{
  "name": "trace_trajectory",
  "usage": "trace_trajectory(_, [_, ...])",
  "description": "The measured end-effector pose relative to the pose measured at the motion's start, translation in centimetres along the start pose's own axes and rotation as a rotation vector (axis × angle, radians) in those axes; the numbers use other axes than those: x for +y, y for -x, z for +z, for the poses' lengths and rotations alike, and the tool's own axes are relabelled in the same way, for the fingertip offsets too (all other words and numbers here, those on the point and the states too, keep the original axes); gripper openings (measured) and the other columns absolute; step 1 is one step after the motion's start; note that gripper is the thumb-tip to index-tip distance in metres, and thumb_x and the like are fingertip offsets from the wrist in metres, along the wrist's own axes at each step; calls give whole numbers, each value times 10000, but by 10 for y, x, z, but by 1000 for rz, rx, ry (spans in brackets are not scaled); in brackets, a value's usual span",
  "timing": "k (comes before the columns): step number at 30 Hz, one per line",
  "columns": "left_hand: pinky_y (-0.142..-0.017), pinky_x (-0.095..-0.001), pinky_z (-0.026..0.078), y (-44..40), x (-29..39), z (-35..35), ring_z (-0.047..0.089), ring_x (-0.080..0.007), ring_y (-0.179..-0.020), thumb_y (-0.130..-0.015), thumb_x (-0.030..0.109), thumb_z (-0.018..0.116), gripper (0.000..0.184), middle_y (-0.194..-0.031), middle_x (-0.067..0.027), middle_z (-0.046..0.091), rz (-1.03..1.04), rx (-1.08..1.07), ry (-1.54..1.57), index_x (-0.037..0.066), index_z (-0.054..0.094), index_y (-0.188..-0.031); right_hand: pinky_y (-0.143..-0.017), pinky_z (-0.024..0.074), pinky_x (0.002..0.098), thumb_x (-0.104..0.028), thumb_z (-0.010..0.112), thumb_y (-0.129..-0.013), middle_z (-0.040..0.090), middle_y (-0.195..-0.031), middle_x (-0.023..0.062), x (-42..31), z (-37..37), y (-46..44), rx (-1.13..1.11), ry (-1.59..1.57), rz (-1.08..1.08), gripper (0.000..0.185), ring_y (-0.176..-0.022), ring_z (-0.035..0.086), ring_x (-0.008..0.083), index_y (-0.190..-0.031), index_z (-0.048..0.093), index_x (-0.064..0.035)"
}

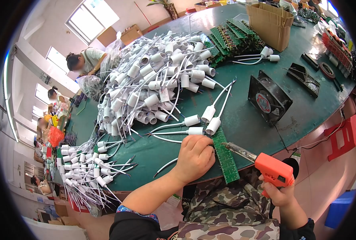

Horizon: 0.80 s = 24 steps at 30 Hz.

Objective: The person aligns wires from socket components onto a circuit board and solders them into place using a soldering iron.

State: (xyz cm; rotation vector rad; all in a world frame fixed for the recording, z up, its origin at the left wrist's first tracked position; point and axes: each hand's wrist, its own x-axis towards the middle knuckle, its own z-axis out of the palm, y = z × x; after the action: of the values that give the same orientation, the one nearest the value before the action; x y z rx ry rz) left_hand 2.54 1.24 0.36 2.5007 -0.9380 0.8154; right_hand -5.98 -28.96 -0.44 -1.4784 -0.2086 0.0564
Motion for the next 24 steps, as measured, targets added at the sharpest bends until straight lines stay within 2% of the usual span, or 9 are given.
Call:
trace_trajectory(10, [-885,-443,471,1,0,1,617,-296,-972,-655,16,731,218,-1051,-83,641,-5,0,5,56,599,-824,-807,578,321,-29,709,-831,745,-1007,143,2,-2,2,-19,-12,19,394,-870,735,201,-1207,633,63])
trace_trajectory(24, [-897,-456,468,0,-2,-3,608,-315,-990,-652,24,749,217,-1074,-93,639,-18,-26,64,63,607,-812,-810,579,324,-6,697,-831,744,-1021,153,2,-2,1,-15,-2,-44,390,-881,737,211,-1209,627,62])
